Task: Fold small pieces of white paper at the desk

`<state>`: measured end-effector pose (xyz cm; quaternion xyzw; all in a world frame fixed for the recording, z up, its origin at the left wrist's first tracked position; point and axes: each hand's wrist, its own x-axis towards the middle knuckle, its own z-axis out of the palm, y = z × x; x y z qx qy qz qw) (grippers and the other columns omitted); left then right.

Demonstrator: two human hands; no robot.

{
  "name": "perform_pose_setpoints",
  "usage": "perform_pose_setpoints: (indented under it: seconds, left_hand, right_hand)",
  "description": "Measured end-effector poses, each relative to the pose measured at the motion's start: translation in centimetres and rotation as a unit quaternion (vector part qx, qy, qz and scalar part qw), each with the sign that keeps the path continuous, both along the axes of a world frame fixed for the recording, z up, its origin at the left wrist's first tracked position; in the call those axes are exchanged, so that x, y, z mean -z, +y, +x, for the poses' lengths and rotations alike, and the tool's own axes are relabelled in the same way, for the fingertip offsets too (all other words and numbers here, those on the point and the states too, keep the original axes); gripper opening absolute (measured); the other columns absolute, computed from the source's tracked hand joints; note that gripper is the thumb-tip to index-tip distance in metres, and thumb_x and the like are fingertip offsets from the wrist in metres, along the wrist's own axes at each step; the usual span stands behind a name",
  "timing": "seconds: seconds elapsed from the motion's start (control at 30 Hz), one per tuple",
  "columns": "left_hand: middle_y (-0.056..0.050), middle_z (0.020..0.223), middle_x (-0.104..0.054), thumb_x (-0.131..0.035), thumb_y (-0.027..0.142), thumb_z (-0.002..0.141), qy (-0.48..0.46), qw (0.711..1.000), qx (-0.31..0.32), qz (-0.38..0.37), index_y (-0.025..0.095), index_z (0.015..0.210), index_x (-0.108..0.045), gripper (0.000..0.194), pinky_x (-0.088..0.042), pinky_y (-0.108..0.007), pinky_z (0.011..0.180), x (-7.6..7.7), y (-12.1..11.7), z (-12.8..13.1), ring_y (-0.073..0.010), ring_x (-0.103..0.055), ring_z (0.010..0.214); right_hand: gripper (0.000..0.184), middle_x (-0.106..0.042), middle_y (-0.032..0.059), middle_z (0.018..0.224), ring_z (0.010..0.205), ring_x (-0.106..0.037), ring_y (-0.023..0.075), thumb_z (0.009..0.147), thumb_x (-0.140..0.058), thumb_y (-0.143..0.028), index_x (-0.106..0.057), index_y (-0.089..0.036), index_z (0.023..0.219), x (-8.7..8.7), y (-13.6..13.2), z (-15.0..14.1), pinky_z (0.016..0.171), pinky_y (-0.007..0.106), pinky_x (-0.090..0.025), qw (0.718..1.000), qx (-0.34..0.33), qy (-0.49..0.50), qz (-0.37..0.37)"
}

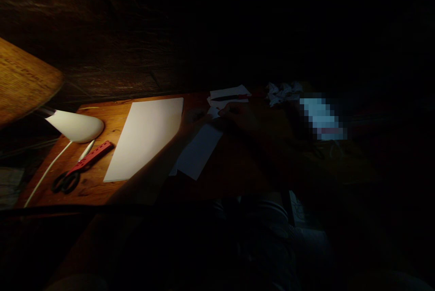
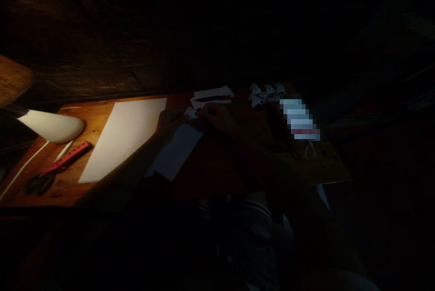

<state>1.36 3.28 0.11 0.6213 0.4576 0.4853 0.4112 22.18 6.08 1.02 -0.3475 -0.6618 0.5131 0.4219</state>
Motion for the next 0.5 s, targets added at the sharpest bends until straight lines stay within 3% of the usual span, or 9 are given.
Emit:
perform_pose_setpoints:
  seconds: [0.2,0.5]
  left_hand:
    - [-0.001,0.062,-0.064,-0.081,0.035,0.078,-0.028,0.999,-0.018,-0.033,0.016,0.064,-0.066,0.027,-0.042,-0.024,0.057,-0.47,0.02,0.17,-0.0108,-0.056,0.059]
    - [0.000,0.054,-0.058,-0.080,0.036,0.072,-0.069,0.997,-0.003,-0.045,0.018,0.056,-0.062,0.030,-0.041,-0.024,0.054,-0.83,-0.03,0.42,-0.0099,-0.051,0.053]
  right_hand:
    - [0.051,-0.051,-0.0014,0.069,0.068,-0.043,0.0121,0.078,-0.077,-0.065,-0.055,-0.019,0.067,-0.37,-0.19,0.12,0.062,0.027,-0.036,1.000,-0.006,0.000,-0.005]
    - [0.055,-0.047,-0.0032,0.068,0.067,-0.040,0.0112,0.076,-0.078,-0.067,-0.051,-0.020,0.066,0.09,-0.26,-0.36,0.062,0.027,-0.034,0.999,-0.015,0.023,-0.029]
